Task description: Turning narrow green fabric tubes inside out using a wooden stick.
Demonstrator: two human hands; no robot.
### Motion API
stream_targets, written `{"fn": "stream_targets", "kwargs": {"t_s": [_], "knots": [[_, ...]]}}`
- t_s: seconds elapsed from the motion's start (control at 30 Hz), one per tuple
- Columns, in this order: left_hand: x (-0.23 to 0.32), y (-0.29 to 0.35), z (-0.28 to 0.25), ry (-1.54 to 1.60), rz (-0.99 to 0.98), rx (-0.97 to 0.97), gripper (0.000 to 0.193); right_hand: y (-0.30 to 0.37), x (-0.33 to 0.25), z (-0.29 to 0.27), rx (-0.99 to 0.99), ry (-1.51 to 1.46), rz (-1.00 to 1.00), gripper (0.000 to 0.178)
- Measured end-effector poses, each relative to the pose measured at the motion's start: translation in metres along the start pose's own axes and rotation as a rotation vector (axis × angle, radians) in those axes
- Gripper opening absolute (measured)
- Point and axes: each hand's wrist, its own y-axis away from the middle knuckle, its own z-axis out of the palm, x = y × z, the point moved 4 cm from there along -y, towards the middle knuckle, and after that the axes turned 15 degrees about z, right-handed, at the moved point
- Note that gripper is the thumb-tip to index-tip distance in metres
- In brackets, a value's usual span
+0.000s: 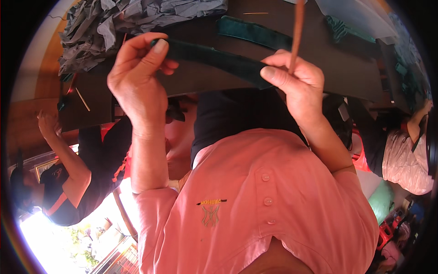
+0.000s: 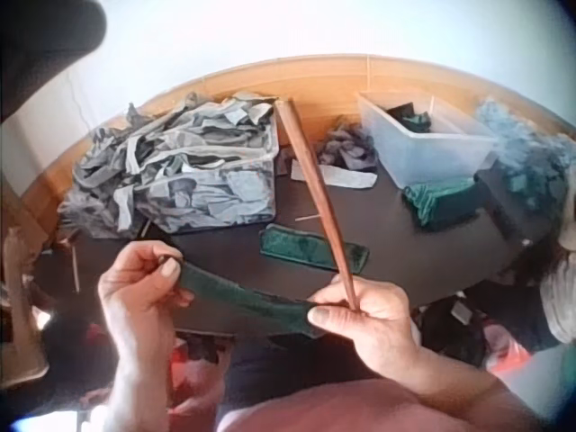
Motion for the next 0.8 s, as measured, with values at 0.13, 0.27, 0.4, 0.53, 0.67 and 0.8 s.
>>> {"fn": "stream_targets", "kwargs": {"t_s": [0.13,0.27,0.4,0.53,0.67,0.8], "knots": [[-0.026,0.019,0.007,0.051,-0.008,0.107,0.012,-0.006,-0.011,-0.013,0.058,0.039,0.086,0.013],[-0.039,0.04,0.016,-0.016,-0.163,0.144,0.013,-0.008,-0.012,-0.033,0.11,0.201,0.178,0.017],[-0.054,0.042,0.016,-0.553,0.011,-0.234,0.023,-0.021,-0.007,-0.057,0.293,0.608,-0.016,0.015],[-0.028,0.044,0.018,-0.866,0.467,-0.463,0.04,0.0,-0.022,-0.075,0.551,0.91,-0.358,0.013],[-0.019,0.055,0.024,-0.826,0.6,-0.773,0.051,0.028,-0.018,-0.031,0.287,1.209,-0.514,0.032],[-0.04,0.067,0.035,-0.888,0.465,-1.064,0.078,0.023,0.014,-0.006,0.223,1.303,-0.521,0.044]]}}
